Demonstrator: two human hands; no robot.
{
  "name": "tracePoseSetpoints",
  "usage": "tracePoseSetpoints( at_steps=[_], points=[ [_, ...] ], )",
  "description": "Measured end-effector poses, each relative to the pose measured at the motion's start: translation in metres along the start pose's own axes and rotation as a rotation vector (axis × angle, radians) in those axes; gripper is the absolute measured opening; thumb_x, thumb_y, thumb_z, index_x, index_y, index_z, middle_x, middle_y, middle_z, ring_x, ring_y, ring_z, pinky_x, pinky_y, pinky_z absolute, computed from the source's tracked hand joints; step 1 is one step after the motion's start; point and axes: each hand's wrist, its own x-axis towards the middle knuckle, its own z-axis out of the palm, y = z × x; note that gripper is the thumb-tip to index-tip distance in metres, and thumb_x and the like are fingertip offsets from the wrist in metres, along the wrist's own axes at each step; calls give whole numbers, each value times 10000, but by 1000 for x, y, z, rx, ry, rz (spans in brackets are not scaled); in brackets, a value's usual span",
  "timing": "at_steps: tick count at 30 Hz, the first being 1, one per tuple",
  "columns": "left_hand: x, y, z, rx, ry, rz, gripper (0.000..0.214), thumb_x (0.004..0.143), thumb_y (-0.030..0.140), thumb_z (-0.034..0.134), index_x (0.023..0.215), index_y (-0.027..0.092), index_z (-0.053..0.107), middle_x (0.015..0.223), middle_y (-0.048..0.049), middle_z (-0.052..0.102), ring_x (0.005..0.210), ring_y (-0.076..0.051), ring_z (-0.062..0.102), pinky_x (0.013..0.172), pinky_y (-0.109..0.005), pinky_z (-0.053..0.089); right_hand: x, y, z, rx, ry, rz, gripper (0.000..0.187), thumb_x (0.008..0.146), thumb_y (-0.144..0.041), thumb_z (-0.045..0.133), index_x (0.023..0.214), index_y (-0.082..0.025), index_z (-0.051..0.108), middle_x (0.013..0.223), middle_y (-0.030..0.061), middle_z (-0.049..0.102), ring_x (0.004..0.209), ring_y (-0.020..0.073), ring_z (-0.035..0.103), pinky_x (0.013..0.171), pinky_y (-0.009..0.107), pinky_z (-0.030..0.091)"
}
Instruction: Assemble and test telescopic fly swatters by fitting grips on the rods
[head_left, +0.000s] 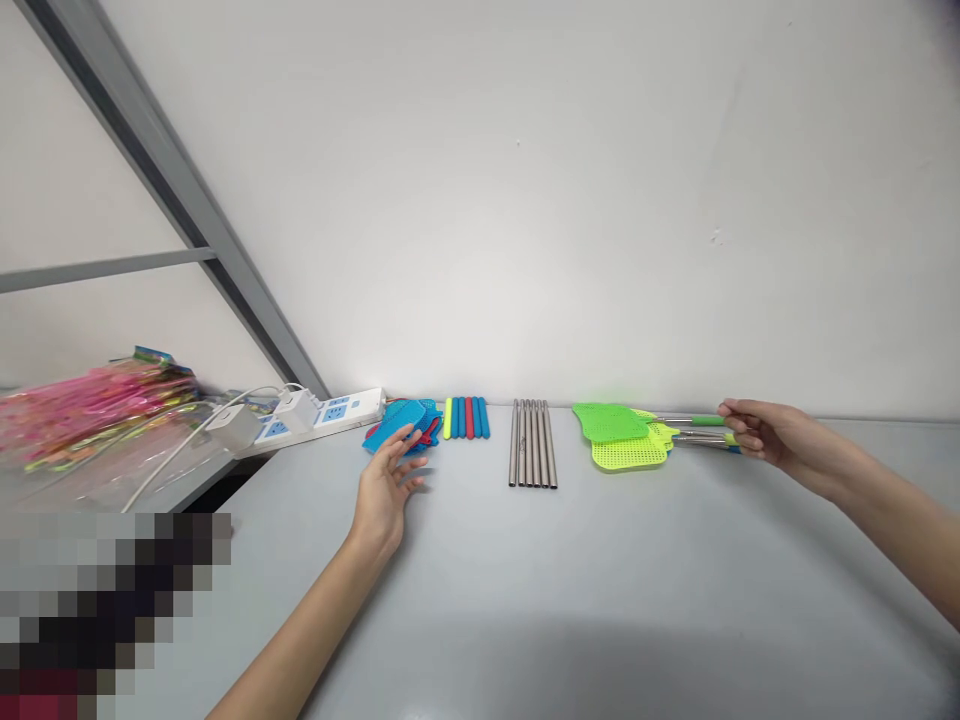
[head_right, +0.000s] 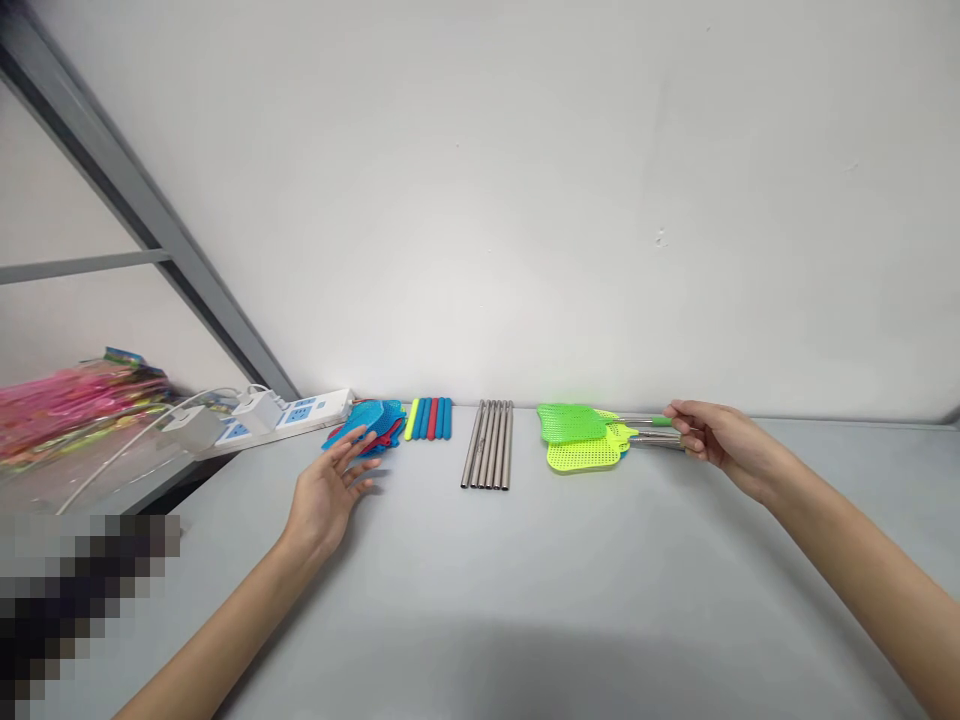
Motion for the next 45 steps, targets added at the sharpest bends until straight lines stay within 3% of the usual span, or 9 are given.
tracePoseSetpoints(
  at_steps=[7, 10, 13, 17, 24, 28, 32, 35, 45],
  points=[
    [-17, 0, 8, -17, -198, 163, 406, 789, 368, 428, 1147, 201, 523, 1246, -55, 496, 868, -182, 550, 570, -238, 445, -17, 8, 34, -42, -137, 29, 190, 735, -354, 604, 839, -195, 605, 643, -34, 411, 450, 49, 320, 367, 167, 281],
    [-26, -7, 13, 61, -293, 220, 431, 789, 387, 443, 1173, 202, 512, 1286, -61, 458, 983, -230, 515, 608, -257, 435, -31, 20, 64, -8, -322, 102, 246, 747, -369, 590, 938, -215, 604, 695, -19, 479, 450, 54, 387, 371, 169, 321],
    [-41, -15, 20, 164, -406, 270, 448, 829, 401, 396, 1241, 235, 453, 1340, -51, 391, 1121, -261, 435, 694, -280, 427, -47, 33, 93, 32, -490, 141, 316, 769, -360, 567, 1053, -223, 576, 933, 52, 564, 559, 95, 519, 410, 185, 388],
    [-72, -18, 26, 275, -504, 371, 546, 804, 420, 476, 1317, 322, 316, 1404, 2, 276, 1241, -275, 301, 901, -340, 358, -57, 43, 118, 161, -644, 107, 363, 807, -320, 513, 1166, -268, 517, 1267, 76, 434, 839, 172, 585, 462, 183, 435],
    [-116, -16, 23, 492, -787, 115, 687, 772, 386, 546, 1354, 324, 187, 1444, 22, 115, 1294, -300, 172, 1049, -445, 117, -46, 53, 130, -13, -698, -71, 538, 792, -299, 545, 1298, -309, 361, 1376, 83, 306, 942, 203, 556, 436, 179, 482],
    [-125, -22, 28, 480, -809, 115, 769, 759, 483, 519, 1371, 315, 84, 1452, 14, 45, 1299, -322, 130, 1039, -492, 69, -40, 57, 133, -85, -727, -138, 518, 799, -323, 532, 1292, -277, 381, 1374, 105, 304, 910, 198, 572, 410, 171, 487],
    [-127, -26, 30, 435, -911, 10, 892, 725, 535, 537, 1363, 320, -48, 1451, 7, -57, 1304, -339, 75, 1025, -510, 104, -37, 55, 137, -105, -723, -137, 523, 799, -344, 528, 1294, -254, 384, 1252, 118, 448, 815, 166, 582, 398, 164, 479],
    [-127, -32, 30, 382, -960, -83, 924, 700, 559, 554, 1335, 384, -94, 1451, 31, -51, 1298, -335, 119, 1013, -503, 161, -37, 52, 139, -167, -705, -130, 569, 800, -361, 524, 1318, -201, 352, 888, 83, 601, 725, 147, 557, 393, 161, 472],
    [-115, -68, 44, 263, -956, -242, 907, 686, 575, 554, 1351, 381, -31, 1451, -1, -9, 1304, -301, 6, 957, -537, 257, -36, 47, 145, -320, -690, -144, 465, 821, -364, 491, 1263, -231, 434, 565, -50, 440, 423, 53, 417, 305, 123, 390]
  ],
)
